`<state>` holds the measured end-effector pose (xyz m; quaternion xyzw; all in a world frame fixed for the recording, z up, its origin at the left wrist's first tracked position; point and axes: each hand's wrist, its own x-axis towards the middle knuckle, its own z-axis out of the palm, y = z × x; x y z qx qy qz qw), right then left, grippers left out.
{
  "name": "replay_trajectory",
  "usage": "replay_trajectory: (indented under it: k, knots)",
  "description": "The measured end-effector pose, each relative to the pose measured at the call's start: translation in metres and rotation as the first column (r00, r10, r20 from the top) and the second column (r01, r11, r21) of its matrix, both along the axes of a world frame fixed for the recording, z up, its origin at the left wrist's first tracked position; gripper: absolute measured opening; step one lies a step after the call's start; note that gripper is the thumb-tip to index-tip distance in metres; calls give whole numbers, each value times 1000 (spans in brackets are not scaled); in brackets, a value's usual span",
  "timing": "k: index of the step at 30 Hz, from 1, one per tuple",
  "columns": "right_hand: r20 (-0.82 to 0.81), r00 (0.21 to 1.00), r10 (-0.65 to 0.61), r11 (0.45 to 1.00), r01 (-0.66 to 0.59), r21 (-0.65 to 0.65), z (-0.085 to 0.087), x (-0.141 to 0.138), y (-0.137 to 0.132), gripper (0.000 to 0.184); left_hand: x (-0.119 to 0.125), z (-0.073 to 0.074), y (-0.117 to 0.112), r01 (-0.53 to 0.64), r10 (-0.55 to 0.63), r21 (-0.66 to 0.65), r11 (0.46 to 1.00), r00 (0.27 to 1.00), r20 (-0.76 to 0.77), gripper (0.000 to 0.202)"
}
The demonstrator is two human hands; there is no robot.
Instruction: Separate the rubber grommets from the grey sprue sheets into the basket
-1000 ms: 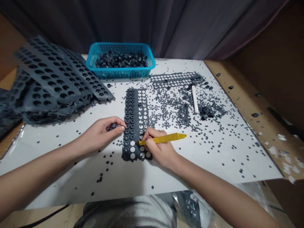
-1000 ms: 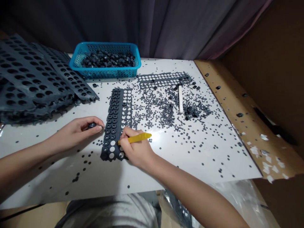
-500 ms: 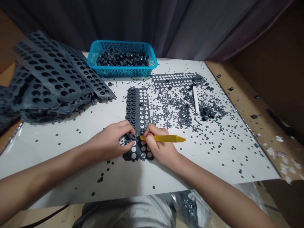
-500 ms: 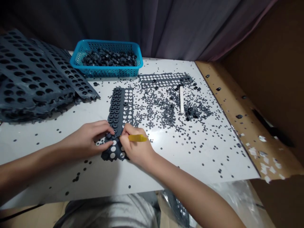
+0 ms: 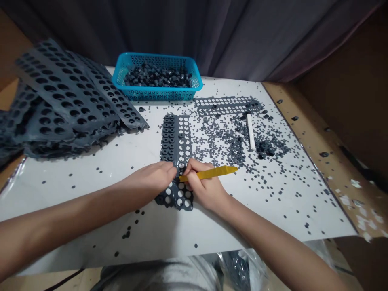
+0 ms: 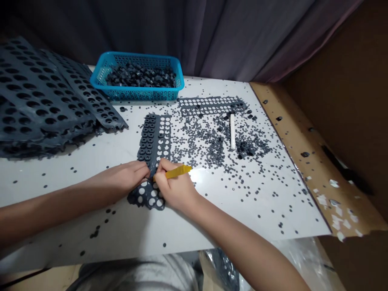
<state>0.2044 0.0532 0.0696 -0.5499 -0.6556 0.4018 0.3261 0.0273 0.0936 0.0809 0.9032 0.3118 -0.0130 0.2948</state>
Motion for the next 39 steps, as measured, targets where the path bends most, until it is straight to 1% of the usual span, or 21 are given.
replay_trajectory:
  k: [2,3,6,8,10,13,14,16,17,18,19,21,23,25,27,33,37,39]
  knots:
    - [5,1000,8,1000,-8,-4,-1,0,1,16,-5,-2,6,-90,99,-108,990,992,77,10]
    - [9,1000,12,1000,-12,-3,-1,0,1,16,-8,-3,9,-150,164,-141,979,982,96,13]
    - [23,1000,18,1000,-18,-2,-2,0,2,16,-14,-4,12,-314,336,-200,928,938,87,19]
    - [30,999,19,1000,-19,-8,-2,0,2,16,-16,-4,11,-386,417,-257,886,906,76,21]
    - [37,999,14,1000,-13,-9,-2,0,2,16,-17,-2,11,-441,496,-338,832,863,96,21]
    - [28,1000,12,1000,-12,-9,-1,-1,1,15,-19,0,13,-480,604,-465,744,781,161,19]
    - [20,1000,10,1000,-10,-11,-1,-1,1,16,-20,1,14,-480,627,-502,719,760,171,19]
    - [-6,1000,7,1000,-7,-19,-1,-1,0,16,-23,0,14,-459,644,-574,679,747,164,20]
    - [-25,1000,10,1000,-10,-23,-1,0,0,16,-24,-1,14,-433,648,-624,651,744,160,20]
    - [-55,998,12,1000,-13,-28,-2,0,0,16,-24,-2,14,-397,659,-686,610,735,162,20]
    - [-94,996,8,999,-12,-36,-3,0,0,16,-25,-4,13,-351,676,-753,557,718,165,21]
    - [-177,984,-25,999,16,-52,-4,1,1,16,-24,-6,11,-255,733,-873,416,662,156,23]
    - [-228,971,-76,996,65,-55,-6,1,3,17,-23,-7,8,-198,790,-938,283,603,111,22]
    - [-224,970,-97,995,90,-41,-7,0,5,17,-21,-6,7,-175,823,-965,194,564,63,20]
    - [-177,980,-94,996,92,-20,-7,-1,6,17,-20,-4,6,-154,836,-978,143,548,36,19]
    - [15,999,-46,999,45,13,-1,-4,8,17,-21,-3,6,-97,828,-995,28,559,-32,22]
    - [120,993,-14,1000,16,-13,5,-5,9,14,-20,-3,6,-48,830,-998,-39,555,-59,26]
    - [145,989,-5,1000,7,-17,6,-5,11,14,-19,-2,6,-44,832,-997,-55,550,-70,25]
